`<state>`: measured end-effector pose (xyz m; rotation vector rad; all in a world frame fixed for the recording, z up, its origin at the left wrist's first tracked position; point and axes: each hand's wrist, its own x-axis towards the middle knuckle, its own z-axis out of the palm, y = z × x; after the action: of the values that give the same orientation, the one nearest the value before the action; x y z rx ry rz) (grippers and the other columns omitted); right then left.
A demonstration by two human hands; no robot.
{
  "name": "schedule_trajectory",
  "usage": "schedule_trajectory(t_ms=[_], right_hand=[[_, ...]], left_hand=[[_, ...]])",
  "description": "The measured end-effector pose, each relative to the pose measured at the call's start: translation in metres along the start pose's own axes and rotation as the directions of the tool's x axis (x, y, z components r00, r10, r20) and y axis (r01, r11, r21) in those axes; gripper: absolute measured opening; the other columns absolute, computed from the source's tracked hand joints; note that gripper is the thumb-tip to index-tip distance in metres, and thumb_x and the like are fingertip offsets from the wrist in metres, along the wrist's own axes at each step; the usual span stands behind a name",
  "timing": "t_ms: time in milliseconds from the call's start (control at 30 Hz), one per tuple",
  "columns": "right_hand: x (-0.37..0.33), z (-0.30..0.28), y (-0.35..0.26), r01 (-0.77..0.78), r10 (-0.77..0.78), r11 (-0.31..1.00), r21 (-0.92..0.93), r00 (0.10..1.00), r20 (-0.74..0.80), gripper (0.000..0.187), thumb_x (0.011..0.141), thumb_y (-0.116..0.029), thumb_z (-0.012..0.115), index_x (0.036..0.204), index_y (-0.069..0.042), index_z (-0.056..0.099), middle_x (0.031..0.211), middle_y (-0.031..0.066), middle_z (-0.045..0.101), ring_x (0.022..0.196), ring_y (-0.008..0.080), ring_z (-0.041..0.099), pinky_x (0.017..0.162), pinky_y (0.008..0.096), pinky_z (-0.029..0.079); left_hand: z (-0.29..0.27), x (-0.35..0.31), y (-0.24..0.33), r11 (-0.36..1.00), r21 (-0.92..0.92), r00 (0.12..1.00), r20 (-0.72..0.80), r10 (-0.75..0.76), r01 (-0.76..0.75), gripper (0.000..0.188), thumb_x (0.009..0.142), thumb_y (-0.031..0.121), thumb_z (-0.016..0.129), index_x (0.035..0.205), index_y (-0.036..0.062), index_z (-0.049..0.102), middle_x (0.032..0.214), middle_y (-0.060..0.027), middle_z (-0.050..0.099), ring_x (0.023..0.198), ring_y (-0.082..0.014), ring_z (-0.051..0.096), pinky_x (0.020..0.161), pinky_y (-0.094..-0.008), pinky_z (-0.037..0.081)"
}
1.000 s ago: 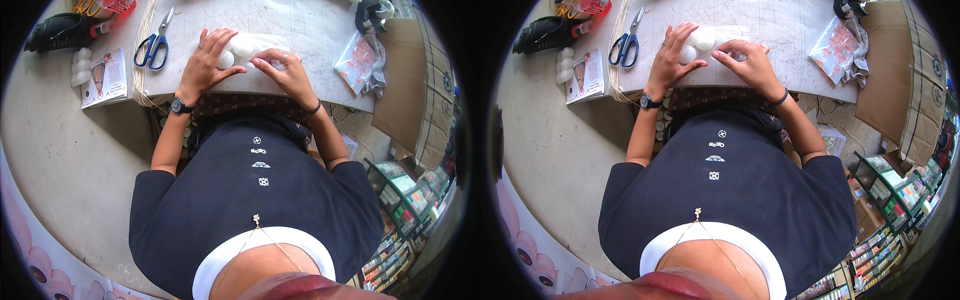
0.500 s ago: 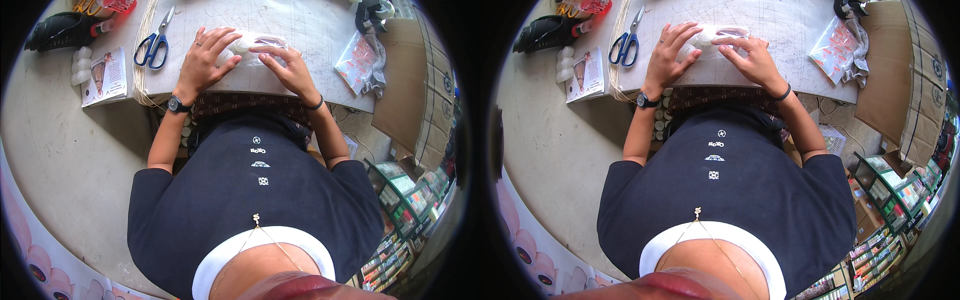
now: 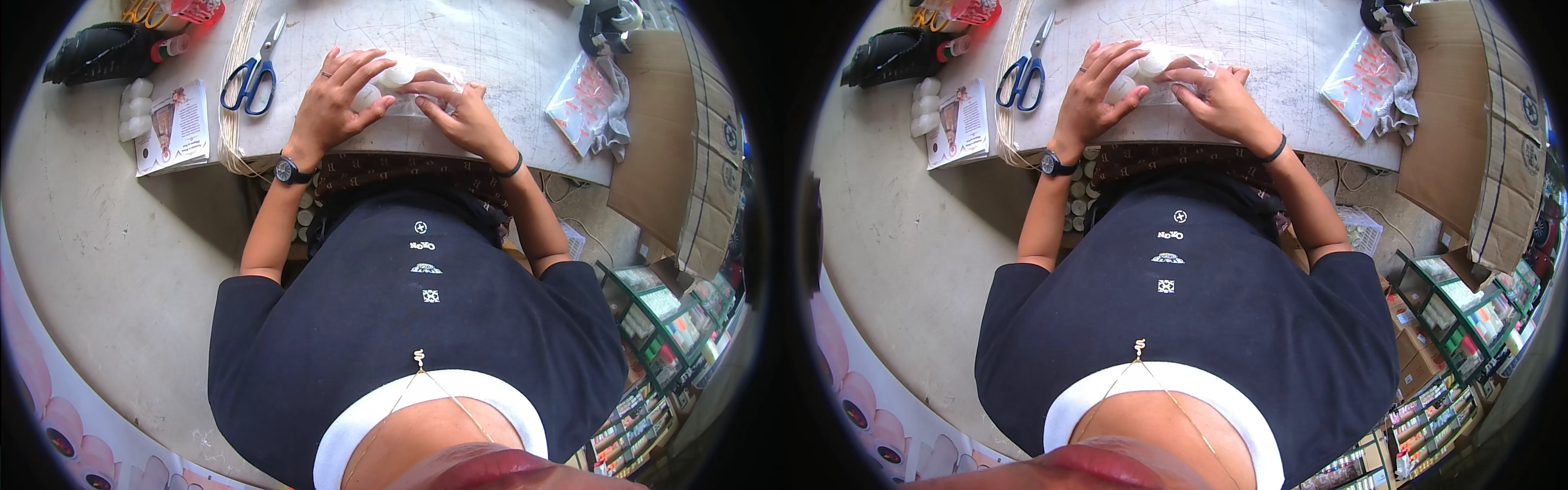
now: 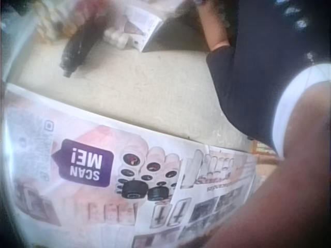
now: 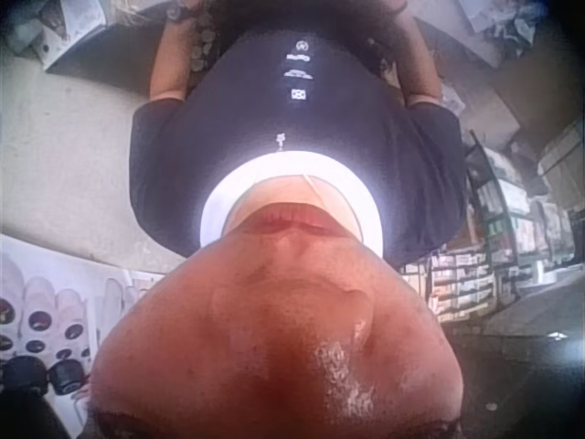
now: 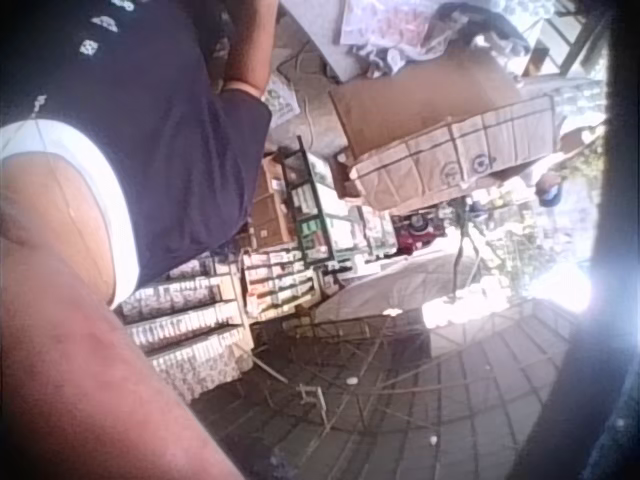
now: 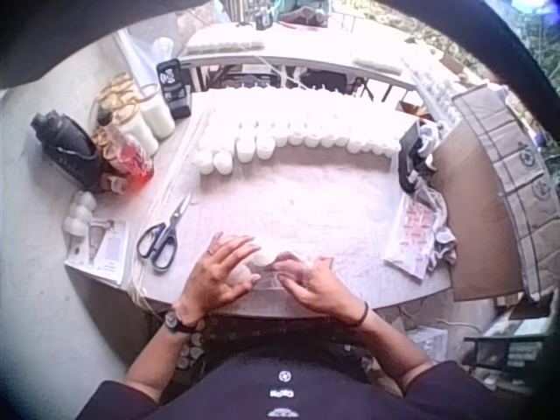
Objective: The person repeatedly picks up small white spheres from a table, joins them into small clusters by hand, and places the clusters back on the table. The person also handles clear plastic bags, placing some spheres inside them.
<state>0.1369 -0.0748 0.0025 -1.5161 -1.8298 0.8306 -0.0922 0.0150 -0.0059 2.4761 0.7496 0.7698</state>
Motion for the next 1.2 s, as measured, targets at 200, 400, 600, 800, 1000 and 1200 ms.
schedule_trajectory(t_ms=[200,400,600,800,1000,1200], right_hand=[[0.002,-0.007,-0.008,-0.056,0.056,0.998,-0.015,0.996,0.063,0.022,0.099,-0.024,0.059,0.114,-0.021,0.075,0.105,-0.006,0.069,0.085,0.0125,0.064,0.087,0.0387,0.025],[0.002,-0.005,-0.002,0.049,-0.045,0.998,0.027,0.991,-0.124,0.021,0.101,-0.019,0.059,0.114,-0.013,0.074,0.124,0.0068,0.07,0.108,0.0225,0.068,0.095,0.0339,0.041],[-0.001,-0.003,0.0,0.116,-0.106,0.992,0.053,0.983,-0.152,0.024,0.099,-0.017,0.059,0.118,-0.01,0.073,0.13,0.0136,0.069,0.118,0.0304,0.065,0.102,0.0375,0.044],[-0.009,-0.018,-0.001,0.022,0.035,0.969,0.244,0.973,-0.228,0.027,0.098,-0.023,0.061,0.102,-0.001,0.076,0.112,0.0154,0.075,0.107,0.0258,0.07,0.09,0.0351,0.049],[0.09,-0.067,0.021,0.134,-0.061,0.983,0.129,0.887,-0.458,0.031,0.102,-0.024,0.061,0.094,0.003,0.072,0.087,0.0112,0.074,0.077,0.0196,0.07,0.07,0.0314,0.055],[0.234,-0.006,0.019,0.383,-0.453,0.853,-0.356,0.881,-0.136,0.048,0.087,-0.028,0.075,0.118,0.002,0.055,0.1,0.0215,0.067,0.084,0.0373,0.068,0.069,0.043,0.057]], left_hand=[[-0.002,0.0,0.003,1.0,0.024,1.0,-0.018,0.021,-0.021,0.052,0.089,0.032,0.075,0.136,0.0179,0.061,0.142,-0.0046,0.059,0.129,-0.0268,0.058,0.117,-0.0532,0.036],[-0.002,-0.001,-0.001,0.998,0.046,0.999,-0.03,0.034,-0.033,0.052,0.087,0.031,0.077,0.135,0.0161,0.061,0.138,-0.0056,0.061,0.127,-0.0272,0.059,0.116,-0.053,0.038],[-0.002,0.0,0.001,1.0,0.003,0.999,-0.054,0.004,-0.004,0.052,0.087,0.031,0.077,0.133,0.0122,0.061,0.137,-0.0071,0.061,0.127,-0.0284,0.059,0.115,-0.0532,0.039],[-0.005,-0.001,0.004,1.0,0.031,0.999,-0.039,0.001,0.0,0.049,0.087,0.032,0.077,0.129,0.0118,0.061,0.135,-0.0093,0.061,0.127,-0.0303,0.059,0.117,-0.0542,0.035],[0.0,-0.006,0.004,1.0,0.012,0.999,-0.045,-0.02,0.021,0.067,0.08,0.042,0.084,0.134,0.0127,0.057,0.142,-0.0097,0.056,0.13,-0.0305,0.056,0.118,-0.0546,0.035],[0.0,-0.003,0.003,1.0,-0.028,0.996,-0.085,-0.01,0.007,0.08,0.074,0.045,0.087,0.139,0.0109,0.053,0.139,-0.0113,0.057,0.127,-0.0339,0.056,0.115,-0.0507,0.041]])
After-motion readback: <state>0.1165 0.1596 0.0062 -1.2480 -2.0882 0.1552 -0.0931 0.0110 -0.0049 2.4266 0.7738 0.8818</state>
